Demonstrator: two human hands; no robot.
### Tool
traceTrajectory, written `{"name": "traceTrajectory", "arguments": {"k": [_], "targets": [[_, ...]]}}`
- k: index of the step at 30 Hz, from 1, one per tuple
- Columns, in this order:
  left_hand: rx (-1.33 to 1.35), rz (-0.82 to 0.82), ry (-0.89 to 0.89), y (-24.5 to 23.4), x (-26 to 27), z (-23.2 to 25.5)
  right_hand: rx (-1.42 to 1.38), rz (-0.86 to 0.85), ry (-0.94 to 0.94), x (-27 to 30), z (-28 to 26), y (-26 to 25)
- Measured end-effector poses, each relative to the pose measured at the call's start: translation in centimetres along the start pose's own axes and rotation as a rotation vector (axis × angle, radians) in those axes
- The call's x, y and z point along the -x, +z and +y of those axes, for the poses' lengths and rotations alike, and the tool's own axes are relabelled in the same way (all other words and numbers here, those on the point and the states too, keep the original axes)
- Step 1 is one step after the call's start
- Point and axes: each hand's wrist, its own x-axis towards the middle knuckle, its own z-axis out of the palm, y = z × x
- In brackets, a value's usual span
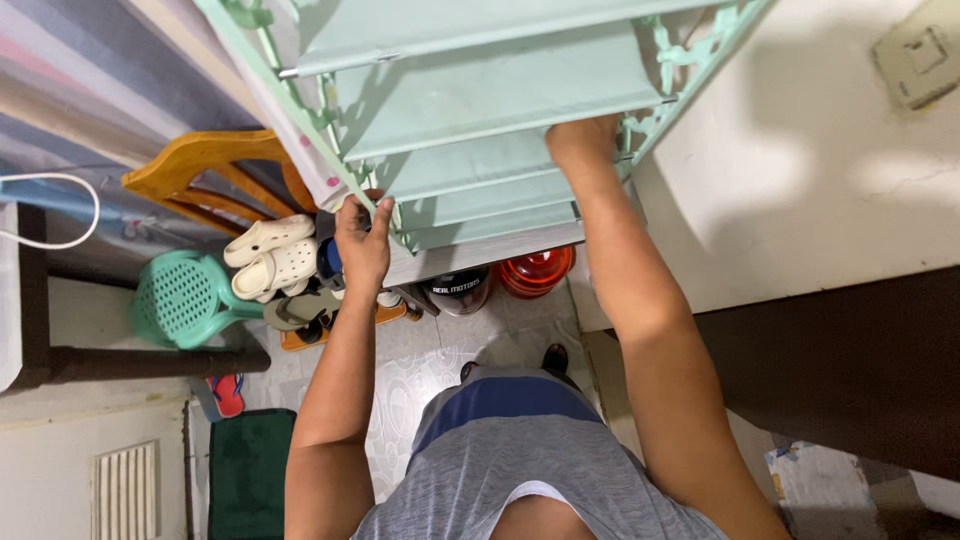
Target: The person wipes the shelves of a light green metal shoe rack with a gray cloth, then picks up several pairs of shoes from the floor and places them onto the rack shelves.
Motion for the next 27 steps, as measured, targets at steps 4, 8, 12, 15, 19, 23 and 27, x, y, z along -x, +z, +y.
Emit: {"name": "traceTrajectory", "arguments": {"k": [4,8,12,15,19,23,27], "targets": [[-0.025,-0.006,-0.002,0.0,0.0,0.2,-0.086,0.026,0.021,1.3,-0.9,-1.7],[-0.041,0.003,0.030,0.0,0.1,0.3,-0.340,-0.073,-0.040,1.3,-1.1,-1.7],[-0.024,0.003,0.052,-0.2,0.1,0.4,-0.167,-0.118,0.189,1.0,-0.3,-2.8],[-0.025,0.008,0.011,-0.1,0.2,0.5,-0.271,-0.202,0.148,2.4,-1.7,-2.7],[-0.037,0.012,0.046,-0.1,0.2,0.4,-0.440,-0.297,0.116,3.1,-3.1,-2.7],[-0.028,0.013,0.053,-0.1,0.2,0.3,-0.027,-0.127,0.189,3.0,-1.4,-6.0],[-0.044,0.019,0.042,0.0,0.3,0.2,-0.244,-0.108,0.113,4.6,-4.5,-7.4]]}}
